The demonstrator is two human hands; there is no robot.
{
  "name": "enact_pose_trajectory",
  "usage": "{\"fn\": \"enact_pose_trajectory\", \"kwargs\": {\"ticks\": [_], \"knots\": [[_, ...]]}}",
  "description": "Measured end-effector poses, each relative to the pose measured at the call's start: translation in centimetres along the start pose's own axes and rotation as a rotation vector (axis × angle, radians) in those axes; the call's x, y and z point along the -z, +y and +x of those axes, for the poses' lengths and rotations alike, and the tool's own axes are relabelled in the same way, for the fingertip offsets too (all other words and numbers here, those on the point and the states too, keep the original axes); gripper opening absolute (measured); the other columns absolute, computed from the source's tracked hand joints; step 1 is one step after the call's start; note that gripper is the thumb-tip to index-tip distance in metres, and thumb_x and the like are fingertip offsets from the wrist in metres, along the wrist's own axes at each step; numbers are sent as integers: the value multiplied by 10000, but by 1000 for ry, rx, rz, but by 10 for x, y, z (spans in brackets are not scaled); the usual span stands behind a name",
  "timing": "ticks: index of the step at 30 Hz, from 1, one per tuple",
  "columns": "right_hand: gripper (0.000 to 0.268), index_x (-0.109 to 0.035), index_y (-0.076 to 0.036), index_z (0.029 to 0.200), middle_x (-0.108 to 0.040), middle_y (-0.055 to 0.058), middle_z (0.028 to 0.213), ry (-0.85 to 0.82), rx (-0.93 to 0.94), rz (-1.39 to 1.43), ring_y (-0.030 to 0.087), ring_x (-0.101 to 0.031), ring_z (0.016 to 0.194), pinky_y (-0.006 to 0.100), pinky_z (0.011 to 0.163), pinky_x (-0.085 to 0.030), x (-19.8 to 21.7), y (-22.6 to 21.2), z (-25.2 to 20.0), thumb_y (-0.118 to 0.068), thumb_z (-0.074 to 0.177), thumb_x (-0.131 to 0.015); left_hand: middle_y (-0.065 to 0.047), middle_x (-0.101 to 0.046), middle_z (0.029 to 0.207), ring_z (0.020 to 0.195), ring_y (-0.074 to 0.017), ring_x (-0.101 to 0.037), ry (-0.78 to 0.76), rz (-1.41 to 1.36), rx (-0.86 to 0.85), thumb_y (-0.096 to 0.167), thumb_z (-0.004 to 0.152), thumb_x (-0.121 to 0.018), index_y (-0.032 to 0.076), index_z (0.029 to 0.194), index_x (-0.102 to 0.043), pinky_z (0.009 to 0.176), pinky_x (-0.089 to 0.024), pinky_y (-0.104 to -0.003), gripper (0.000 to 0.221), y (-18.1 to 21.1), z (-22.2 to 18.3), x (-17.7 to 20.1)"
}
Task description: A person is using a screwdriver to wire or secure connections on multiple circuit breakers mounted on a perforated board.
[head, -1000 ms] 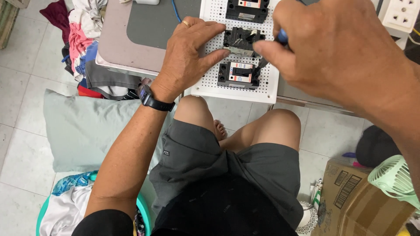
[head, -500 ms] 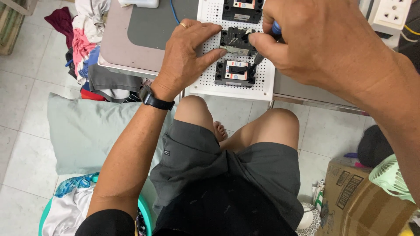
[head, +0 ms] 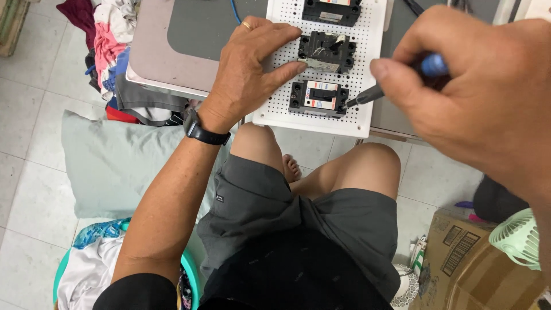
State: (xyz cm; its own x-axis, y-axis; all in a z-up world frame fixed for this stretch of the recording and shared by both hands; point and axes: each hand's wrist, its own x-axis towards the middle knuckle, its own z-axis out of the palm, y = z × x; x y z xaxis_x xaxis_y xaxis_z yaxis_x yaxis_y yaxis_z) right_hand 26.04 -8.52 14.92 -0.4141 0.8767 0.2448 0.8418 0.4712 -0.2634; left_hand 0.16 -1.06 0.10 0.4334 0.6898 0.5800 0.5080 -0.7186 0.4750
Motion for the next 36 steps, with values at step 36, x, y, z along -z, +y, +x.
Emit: {"fn": "enact_pose_trajectory", "kwargs": {"ticks": [36], "knots": [[281, -581, -112, 1237, -552, 83, 539, -191, 173, -214, 353, -547, 494, 486, 533, -442, -13, -15, 20, -167, 962, -589, -79, -638, 1235, 1043, -272, -517, 3, 3, -22, 278, 972, -778, 85, 1283, -588, 925, -423, -442, 413, -2, 1, -1]]}}
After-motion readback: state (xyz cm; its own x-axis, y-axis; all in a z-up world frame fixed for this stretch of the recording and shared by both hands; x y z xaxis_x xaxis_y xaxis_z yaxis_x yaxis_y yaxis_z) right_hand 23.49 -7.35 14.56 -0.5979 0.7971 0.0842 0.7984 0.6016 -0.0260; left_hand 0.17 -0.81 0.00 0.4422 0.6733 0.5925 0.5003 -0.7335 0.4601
